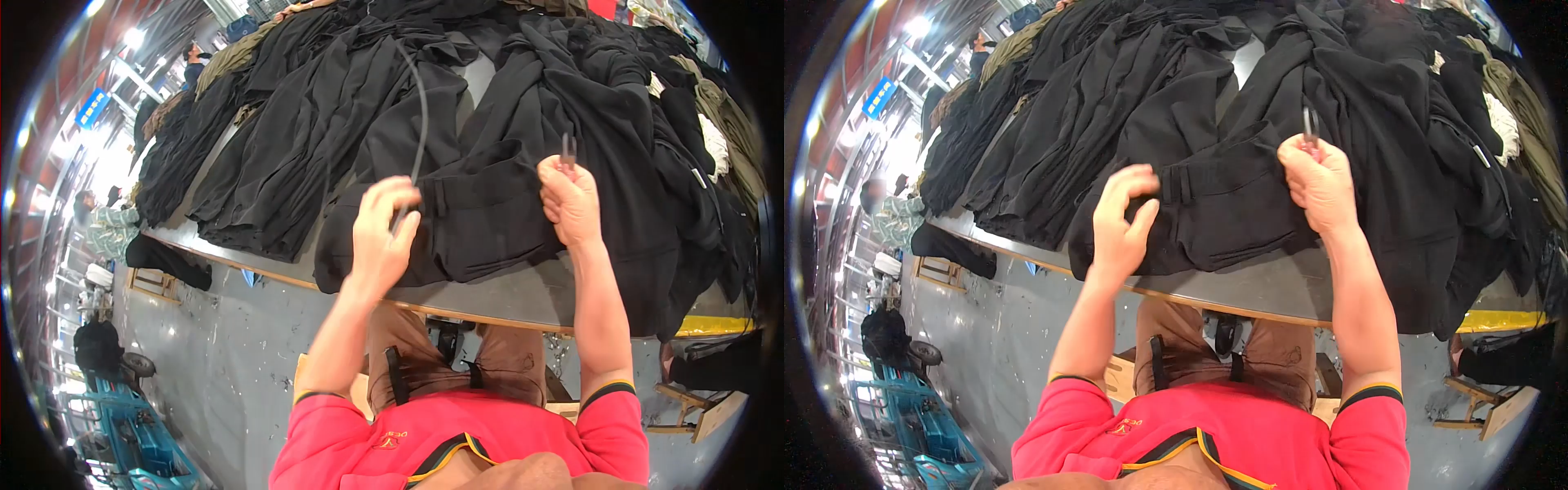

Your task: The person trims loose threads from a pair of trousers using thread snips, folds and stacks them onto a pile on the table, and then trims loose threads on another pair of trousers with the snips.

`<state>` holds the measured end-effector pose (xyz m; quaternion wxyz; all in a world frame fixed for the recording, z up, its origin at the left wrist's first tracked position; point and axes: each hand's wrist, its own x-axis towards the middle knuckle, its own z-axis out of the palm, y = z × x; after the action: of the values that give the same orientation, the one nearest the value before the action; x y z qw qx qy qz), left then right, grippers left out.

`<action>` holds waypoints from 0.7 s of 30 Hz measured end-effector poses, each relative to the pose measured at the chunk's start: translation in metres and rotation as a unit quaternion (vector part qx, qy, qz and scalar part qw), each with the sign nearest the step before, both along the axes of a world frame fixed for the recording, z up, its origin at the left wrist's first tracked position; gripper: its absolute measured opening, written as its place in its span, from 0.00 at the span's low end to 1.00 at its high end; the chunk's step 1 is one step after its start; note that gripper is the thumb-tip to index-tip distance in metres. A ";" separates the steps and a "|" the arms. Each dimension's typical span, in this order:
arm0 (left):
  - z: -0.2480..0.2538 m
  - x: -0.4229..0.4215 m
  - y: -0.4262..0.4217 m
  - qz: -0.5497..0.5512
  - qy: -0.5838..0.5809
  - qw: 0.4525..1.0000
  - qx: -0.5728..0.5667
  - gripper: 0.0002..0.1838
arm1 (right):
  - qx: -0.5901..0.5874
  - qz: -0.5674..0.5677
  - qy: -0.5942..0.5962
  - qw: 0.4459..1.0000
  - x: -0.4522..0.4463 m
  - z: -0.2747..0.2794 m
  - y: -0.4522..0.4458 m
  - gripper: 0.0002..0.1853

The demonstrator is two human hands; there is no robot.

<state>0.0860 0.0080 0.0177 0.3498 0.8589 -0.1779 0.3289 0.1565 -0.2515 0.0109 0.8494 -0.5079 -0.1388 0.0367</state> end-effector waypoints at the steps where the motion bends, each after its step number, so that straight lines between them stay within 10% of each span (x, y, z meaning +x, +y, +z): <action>1: 0.003 0.010 0.010 0.014 -0.003 0.998 0.064 0.20 | 0.003 -0.013 -0.004 1.000 0.001 0.000 -0.001 0.05; 5: 0.004 0.047 0.043 -0.017 0.165 0.968 0.187 0.28 | -0.227 -0.166 -0.077 0.956 0.013 -0.009 0.000 0.09; 8: 0.002 0.054 0.050 -0.045 0.352 0.935 0.003 0.19 | -0.405 -0.237 -0.135 0.873 0.020 -0.018 0.002 0.10; 11: -0.006 0.056 0.058 -0.106 0.405 0.891 -0.174 0.08 | -0.458 -0.250 -0.158 0.838 0.017 -0.014 0.006 0.07; 15: -0.008 0.047 0.061 -0.183 0.375 0.859 -0.297 0.04 | -0.245 -0.200 -0.205 0.926 0.001 0.000 0.023 0.03; 21: -0.017 0.044 0.059 -0.296 0.377 0.770 -0.422 0.05 | -0.448 -0.095 -0.357 0.814 -0.032 0.028 0.067 0.06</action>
<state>0.1300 0.0667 0.0005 0.7958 0.5851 -0.1200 -0.0995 0.1247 -0.1841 0.0386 0.4183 -0.8203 -0.3512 -0.1699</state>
